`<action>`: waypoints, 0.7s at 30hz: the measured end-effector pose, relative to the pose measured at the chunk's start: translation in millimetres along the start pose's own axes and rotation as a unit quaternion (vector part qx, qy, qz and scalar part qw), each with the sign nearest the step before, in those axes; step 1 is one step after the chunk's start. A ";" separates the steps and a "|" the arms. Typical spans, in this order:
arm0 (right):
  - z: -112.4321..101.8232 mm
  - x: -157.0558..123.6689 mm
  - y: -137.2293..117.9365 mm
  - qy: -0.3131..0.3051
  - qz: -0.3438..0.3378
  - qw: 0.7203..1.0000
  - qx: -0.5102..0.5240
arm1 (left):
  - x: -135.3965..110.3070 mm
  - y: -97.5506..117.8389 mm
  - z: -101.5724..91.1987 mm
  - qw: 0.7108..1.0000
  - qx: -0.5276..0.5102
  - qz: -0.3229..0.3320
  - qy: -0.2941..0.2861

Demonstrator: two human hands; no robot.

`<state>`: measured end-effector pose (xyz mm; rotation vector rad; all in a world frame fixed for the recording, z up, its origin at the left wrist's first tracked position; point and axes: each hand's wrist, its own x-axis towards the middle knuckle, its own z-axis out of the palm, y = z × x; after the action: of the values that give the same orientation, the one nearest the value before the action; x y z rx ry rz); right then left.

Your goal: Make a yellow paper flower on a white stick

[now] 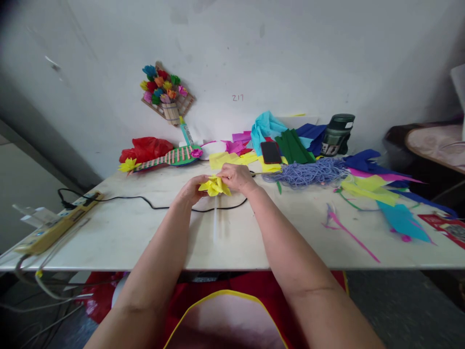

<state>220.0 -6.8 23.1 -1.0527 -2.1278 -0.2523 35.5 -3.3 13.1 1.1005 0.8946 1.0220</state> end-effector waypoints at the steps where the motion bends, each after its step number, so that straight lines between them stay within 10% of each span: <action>1: -0.8 0.2 0.0 -0.003 -0.001 1.000 0.001 | 0.4 -0.2 0.1 1.000 -0.011 -0.001 0.005; 21: -12.8 0.9 -3.7 -0.018 -0.028 0.999 0.013 | -0.3 1.8 0.9 0.997 -0.073 0.011 -0.008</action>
<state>223.6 -14.6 33.3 -0.9905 -2.1899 -0.2343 35.9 -3.6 15.1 0.9975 0.7831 1.0780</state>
